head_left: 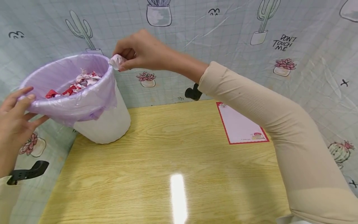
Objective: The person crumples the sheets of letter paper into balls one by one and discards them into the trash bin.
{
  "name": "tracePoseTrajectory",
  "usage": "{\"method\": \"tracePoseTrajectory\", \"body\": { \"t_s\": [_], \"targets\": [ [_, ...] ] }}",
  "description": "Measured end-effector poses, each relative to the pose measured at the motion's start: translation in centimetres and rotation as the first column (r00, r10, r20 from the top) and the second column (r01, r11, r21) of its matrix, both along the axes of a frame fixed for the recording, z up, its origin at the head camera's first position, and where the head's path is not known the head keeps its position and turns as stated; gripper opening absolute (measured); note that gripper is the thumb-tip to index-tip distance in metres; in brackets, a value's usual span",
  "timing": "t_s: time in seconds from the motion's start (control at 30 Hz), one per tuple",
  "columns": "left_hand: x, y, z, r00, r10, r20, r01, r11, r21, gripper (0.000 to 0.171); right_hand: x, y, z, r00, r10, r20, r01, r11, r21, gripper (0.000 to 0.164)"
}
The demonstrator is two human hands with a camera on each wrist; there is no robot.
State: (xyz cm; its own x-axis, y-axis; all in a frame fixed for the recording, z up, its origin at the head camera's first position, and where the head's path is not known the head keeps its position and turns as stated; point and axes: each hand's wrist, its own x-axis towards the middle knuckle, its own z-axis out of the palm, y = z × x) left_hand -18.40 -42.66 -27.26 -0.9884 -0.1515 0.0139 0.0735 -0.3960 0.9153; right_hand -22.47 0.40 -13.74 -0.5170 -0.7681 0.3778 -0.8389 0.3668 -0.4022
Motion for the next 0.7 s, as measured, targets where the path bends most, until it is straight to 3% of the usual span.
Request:
{"method": "tracePoseTrajectory", "body": {
  "t_s": [0.23, 0.4, 0.7],
  "targets": [
    [-0.2, -0.3, -0.2, 1.000, -0.005, -0.001, 0.005, 1.000, -0.007, 0.049, -0.1, -0.7, 0.8, 0.999, -0.037, 0.028, 0.036, 0.998, 0.052, 0.026],
    [-0.2, 0.0, -0.2, 1.000, 0.016, -0.005, -0.017, 0.997, -0.079, 0.052, -0.5, -1.2, 1.6, 0.999, -0.041, 0.000, 0.041, 0.996, 0.076, 0.024],
    [-0.3, -1.5, -1.0, 1.000, 0.016, -0.013, -0.017, 0.996, -0.088, 0.053, -0.6, -2.8, 2.7, 0.998, -0.027, -0.061, 0.035, 0.989, 0.143, 0.024]
  ]
}}
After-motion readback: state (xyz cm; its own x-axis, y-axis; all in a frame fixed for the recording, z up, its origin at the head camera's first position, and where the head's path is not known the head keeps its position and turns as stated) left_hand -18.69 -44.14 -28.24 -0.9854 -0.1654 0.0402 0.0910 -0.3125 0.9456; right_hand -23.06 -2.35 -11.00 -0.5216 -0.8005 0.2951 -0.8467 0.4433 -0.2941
